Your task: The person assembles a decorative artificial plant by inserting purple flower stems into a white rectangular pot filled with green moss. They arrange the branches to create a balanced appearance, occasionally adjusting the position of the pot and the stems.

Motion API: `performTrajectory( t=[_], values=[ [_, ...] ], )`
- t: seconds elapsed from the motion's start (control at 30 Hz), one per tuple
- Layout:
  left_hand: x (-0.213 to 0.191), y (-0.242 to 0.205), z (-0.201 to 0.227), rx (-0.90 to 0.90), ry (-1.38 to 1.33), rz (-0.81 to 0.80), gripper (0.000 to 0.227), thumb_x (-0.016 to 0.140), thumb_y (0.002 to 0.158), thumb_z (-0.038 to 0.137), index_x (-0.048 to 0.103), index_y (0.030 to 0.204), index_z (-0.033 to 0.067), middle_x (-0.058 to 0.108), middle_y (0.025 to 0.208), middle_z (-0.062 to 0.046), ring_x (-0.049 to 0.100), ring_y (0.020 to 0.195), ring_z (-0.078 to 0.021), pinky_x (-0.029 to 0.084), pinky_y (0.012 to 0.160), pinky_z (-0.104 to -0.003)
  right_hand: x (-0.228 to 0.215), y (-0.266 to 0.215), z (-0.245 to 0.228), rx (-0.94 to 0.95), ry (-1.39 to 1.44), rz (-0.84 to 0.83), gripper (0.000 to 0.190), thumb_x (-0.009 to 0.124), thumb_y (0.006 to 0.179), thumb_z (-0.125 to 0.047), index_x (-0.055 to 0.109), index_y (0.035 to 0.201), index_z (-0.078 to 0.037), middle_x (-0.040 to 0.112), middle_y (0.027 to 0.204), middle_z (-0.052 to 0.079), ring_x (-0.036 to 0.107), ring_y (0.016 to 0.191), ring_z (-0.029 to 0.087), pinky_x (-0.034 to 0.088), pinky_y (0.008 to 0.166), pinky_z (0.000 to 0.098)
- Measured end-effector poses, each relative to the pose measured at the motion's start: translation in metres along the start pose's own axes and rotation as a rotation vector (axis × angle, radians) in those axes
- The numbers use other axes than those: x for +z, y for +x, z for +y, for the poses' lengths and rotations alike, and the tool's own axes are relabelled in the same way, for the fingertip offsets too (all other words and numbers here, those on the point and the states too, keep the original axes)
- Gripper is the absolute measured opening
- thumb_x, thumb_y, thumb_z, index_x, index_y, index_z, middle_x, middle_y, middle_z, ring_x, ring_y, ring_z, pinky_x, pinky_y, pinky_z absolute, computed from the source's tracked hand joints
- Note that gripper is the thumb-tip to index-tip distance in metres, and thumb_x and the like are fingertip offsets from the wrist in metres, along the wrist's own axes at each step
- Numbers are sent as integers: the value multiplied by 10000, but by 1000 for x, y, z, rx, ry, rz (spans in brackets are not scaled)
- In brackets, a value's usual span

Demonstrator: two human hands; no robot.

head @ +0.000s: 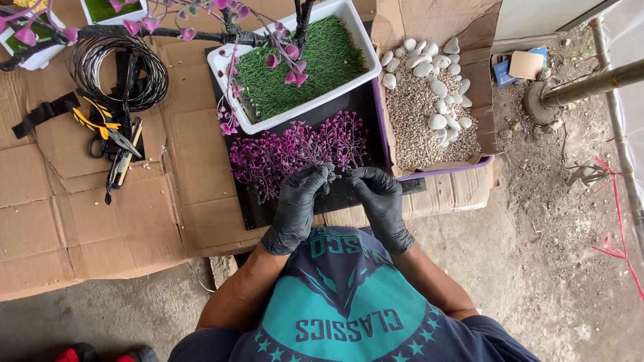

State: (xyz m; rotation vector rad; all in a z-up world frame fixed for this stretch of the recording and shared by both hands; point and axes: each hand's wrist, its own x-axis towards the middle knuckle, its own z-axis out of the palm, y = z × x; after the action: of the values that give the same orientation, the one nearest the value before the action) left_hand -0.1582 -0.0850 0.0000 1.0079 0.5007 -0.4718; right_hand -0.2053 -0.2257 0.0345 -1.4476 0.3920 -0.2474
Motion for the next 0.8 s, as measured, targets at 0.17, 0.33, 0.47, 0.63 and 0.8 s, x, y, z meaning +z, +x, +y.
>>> performTrajectory(
  t=[0.17, 0.33, 0.47, 0.63, 0.8],
  values=[
    [2, -3, 3, -8, 9, 5, 212, 821, 877, 205, 795, 1045, 78, 765, 847, -113, 727, 726, -159, 675, 659, -381, -4, 3, 12, -163, -131, -47, 145, 844, 829, 12, 768, 952, 22, 742, 902, 180, 713, 860, 216, 589, 806, 348],
    [6, -4, 0, 11, 20, 19, 207, 849, 867, 207, 805, 1020, 74, 756, 766, -117, 734, 656, -193, 679, 630, -424, 1, 1, 2, -278, -198, -75, 126, 857, 832, -26, 784, 935, -19, 729, 890, 128, 704, 872, 212, 576, 811, 334],
    [14, -13, 7, 51, 61, 44, 195, 844, 866, 179, 819, 1026, 72, 754, 761, -73, 723, 657, -150, 672, 629, -387, 2, 2, 3, -186, -105, -81, 75, 802, 850, 25, 765, 915, 23, 727, 854, 135, 672, 839, 177, 575, 783, 334],
    [-12, -5, -16, 49, 92, -2, 177, 821, 891, 173, 823, 1036, 73, 768, 776, -61, 721, 661, -136, 674, 682, -355, 0, 5, 5, 17, -16, -174, 29, 745, 894, -5, 751, 877, 19, 725, 851, 112, 637, 823, 147, 567, 755, 333],
    [-27, -14, -3, 89, 181, -151, 180, 799, 929, 203, 839, 1030, 60, 795, 845, -178, 746, 759, -244, 655, 737, -394, 1, 1, 8, 141, 68, -270, 163, 857, 800, -46, 702, 782, 0, 680, 705, 82, 640, 669, 132, 546, 613, 279]
  ],
)
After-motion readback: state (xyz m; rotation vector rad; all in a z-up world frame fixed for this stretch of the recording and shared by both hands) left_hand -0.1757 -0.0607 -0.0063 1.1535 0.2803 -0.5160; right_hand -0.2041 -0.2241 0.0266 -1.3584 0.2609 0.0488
